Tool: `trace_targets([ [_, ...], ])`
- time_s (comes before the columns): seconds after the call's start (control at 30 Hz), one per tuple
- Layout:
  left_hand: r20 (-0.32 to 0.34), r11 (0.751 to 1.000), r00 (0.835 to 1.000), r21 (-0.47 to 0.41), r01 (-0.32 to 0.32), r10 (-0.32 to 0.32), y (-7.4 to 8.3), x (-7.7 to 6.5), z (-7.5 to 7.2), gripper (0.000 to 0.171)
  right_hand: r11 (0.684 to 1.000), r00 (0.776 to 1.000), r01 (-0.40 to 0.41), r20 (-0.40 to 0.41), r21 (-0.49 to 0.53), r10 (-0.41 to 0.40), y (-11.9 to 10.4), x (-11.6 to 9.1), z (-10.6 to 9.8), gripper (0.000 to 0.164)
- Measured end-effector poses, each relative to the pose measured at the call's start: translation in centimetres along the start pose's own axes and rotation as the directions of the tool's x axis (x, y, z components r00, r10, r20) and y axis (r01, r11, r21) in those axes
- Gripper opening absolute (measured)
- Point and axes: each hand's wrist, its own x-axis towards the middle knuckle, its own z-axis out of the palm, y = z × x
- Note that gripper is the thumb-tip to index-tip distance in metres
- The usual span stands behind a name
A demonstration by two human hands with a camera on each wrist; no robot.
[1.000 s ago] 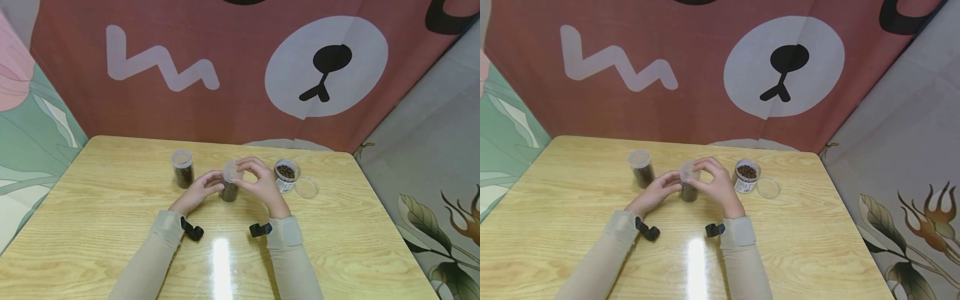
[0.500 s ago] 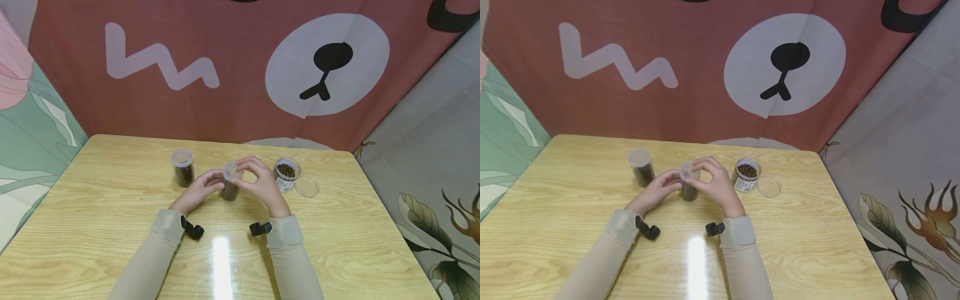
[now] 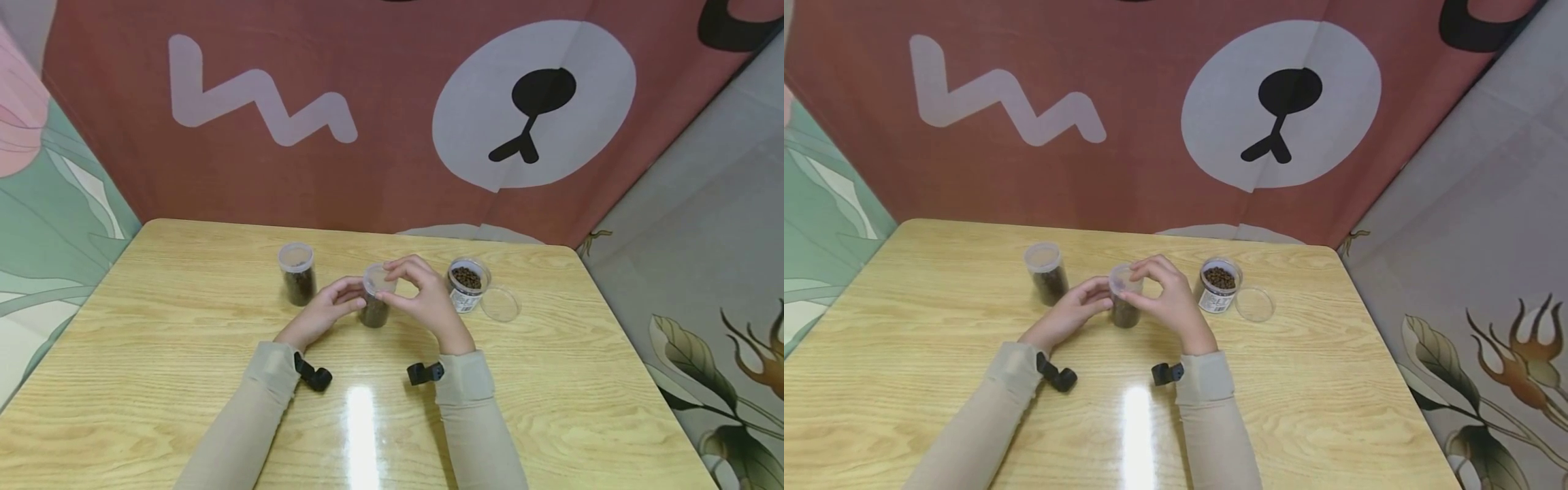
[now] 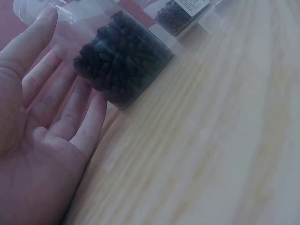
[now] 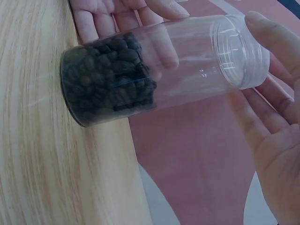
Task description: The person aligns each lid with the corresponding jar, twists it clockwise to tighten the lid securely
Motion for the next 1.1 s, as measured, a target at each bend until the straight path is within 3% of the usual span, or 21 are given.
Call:
trace_targets([
  [0.27, -0.001, 1.000, 1.000, 0.000, 0.010, -0.010, 0.0, -0.1, 0.0, 0.043, 1.000, 1.000, 0.013, 0.025, 0.015, -0.014, 0.0, 0.1, -0.3, 0.031],
  [0.4, -0.007, 1.000, 1.000, 0.000, 0.015, -0.015, 0.2, -0.2, 0.0, 0.043, 0.996, 0.995, -0.081, 0.064, 0.043, 0.078, -0.1, 0.1, -0.7, 0.044],
  [0.6, -0.004, 1.000, 1.000, -0.001, 0.000, 0.000, 0.3, -0.1, 0.1, 0.045, 0.976, 0.970, -0.211, 0.129, 0.047, 0.204, 0.2, -0.1, -1.3, 0.052],
  [1.1, -0.006, 1.000, 1.000, 0.022, -0.004, 0.005, 0.2, 0.0, 0.0, 0.045, 0.979, 0.967, -0.200, 0.168, 0.046, 0.190, 0.7, -0.1, -1.4, 0.048],
])
